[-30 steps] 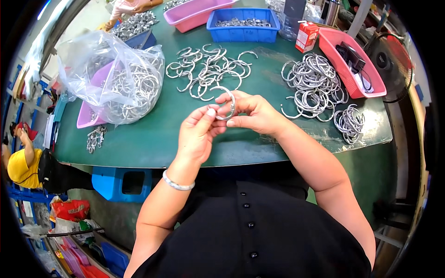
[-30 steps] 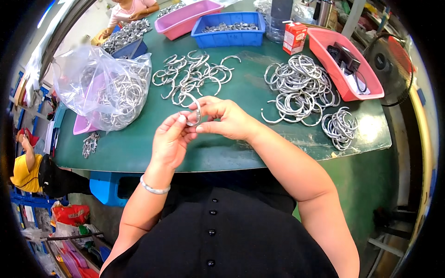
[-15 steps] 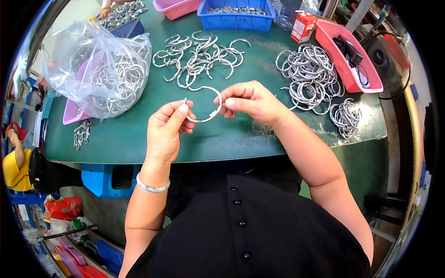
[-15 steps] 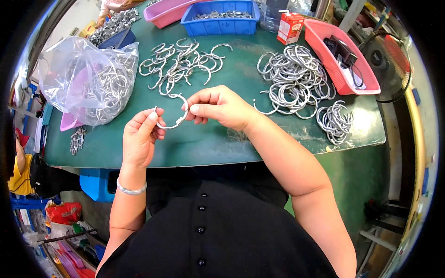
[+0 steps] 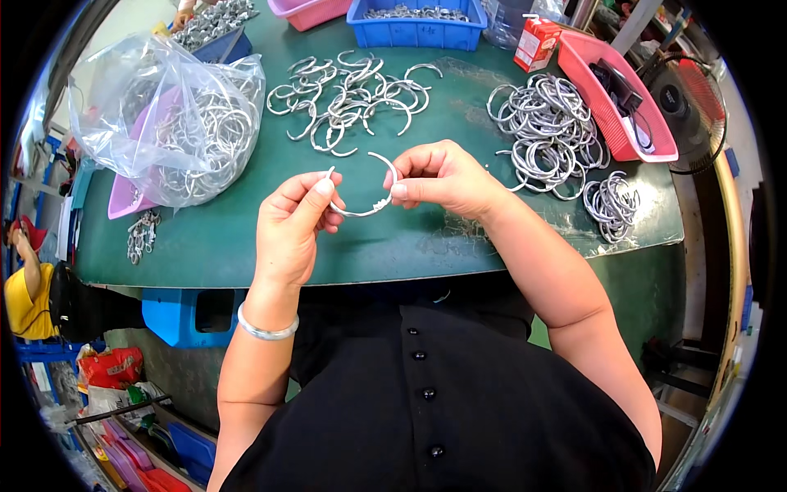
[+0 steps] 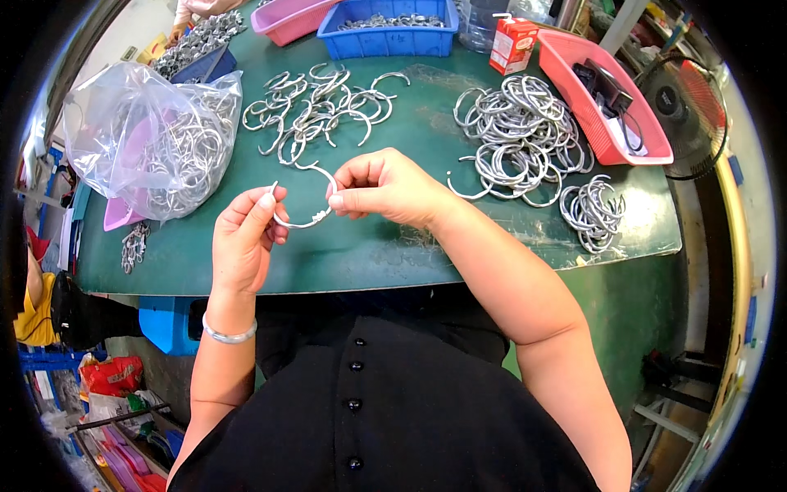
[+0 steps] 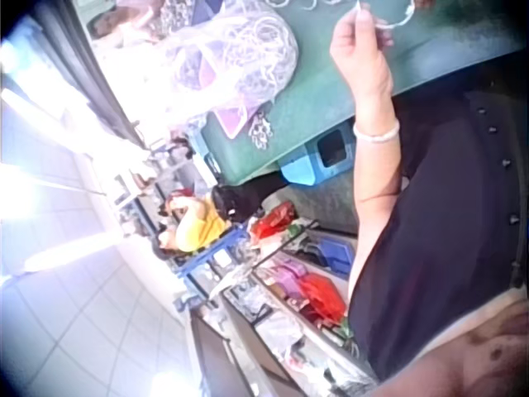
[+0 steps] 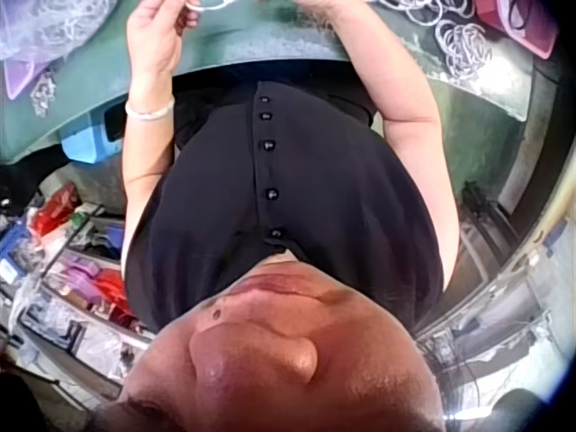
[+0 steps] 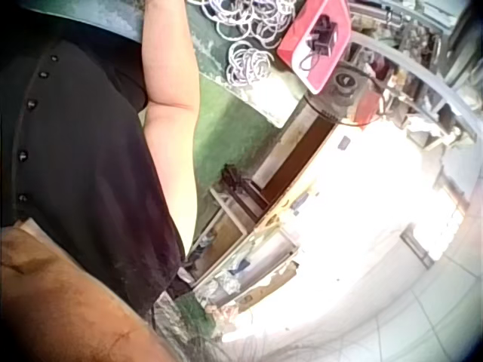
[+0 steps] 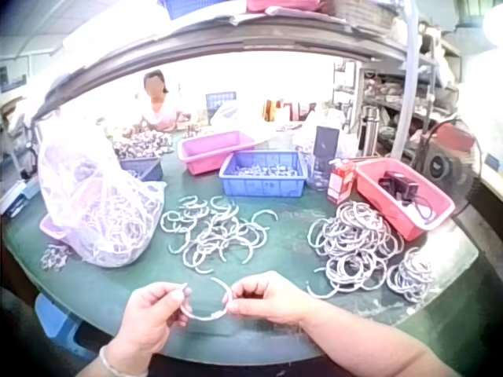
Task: The person joins metal hoops by fitting small components into the gap of a larger ring by hand. The person picks up metal parts from piles on the table, connects them, and places the assembled pieces into a new pile.
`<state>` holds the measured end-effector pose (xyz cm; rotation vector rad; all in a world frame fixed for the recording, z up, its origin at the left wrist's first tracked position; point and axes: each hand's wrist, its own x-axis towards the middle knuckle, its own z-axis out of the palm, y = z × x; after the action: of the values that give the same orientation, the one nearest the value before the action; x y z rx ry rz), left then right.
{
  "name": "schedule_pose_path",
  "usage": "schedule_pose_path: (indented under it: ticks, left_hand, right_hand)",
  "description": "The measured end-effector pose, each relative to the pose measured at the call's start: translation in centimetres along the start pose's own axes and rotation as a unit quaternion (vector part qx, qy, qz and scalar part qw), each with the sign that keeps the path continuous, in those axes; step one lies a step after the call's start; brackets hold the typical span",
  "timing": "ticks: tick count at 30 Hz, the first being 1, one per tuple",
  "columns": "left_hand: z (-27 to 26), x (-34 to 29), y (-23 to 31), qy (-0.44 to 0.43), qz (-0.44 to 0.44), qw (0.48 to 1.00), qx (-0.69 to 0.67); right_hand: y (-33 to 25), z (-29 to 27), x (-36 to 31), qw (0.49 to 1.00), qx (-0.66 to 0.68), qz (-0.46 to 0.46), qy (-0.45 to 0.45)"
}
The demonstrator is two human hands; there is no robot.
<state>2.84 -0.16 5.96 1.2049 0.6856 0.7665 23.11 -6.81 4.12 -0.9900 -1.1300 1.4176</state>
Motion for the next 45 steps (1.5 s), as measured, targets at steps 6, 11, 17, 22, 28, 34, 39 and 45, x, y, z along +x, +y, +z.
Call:
schedule_pose_path:
  ticks: [6,11,17,22,28,34,39,45]
  left_hand:
    - [0.0,-0.2,-0.3,-0.005,0.029,1.0,0.002]
    - [-0.6,0.3,-0.8,-0.014,0.063,0.998,-0.024]
    - [-0.8,0.5,-2.4,0.01,0.023,0.999,-0.048]
    - [-0.7,1.7,-3.6,0.004,-0.054,0.995,-0.081]
    - [-0.1,1.4,-4.3,-0.02,-0.101,0.986,-0.13]
    - [0.0,1.5,-4.4,-0.02,-0.113,0.983,-0.141]
    - [0.0,1.0,-4.3,-0.013,-0.096,0.985,-0.144]
    - [-0.4,1.5,-3.1,0.025,0.08,0.994,-0.068]
  right_hand:
    - [-0.1,0.4,-0.3,1.0,-0.007,0.012,0.027]
    - [0.0,0.5,0.0,0.988,-0.102,-0.089,0.069]
    - [0.5,1.5,-0.5,0.934,-0.263,-0.239,0.044]
    - [0.4,1.8,0.2,0.906,-0.326,-0.271,0.009]
    - [0.7,1.9,-0.3,0.896,-0.327,-0.299,0.031]
    - [0.6,1.8,-0.2,0.89,-0.326,-0.316,0.041]
    - [0.6,1.8,-0.5,0.895,-0.313,-0.314,0.044]
    - [0.1,1.2,0.6,0.88,-0.341,-0.325,0.067]
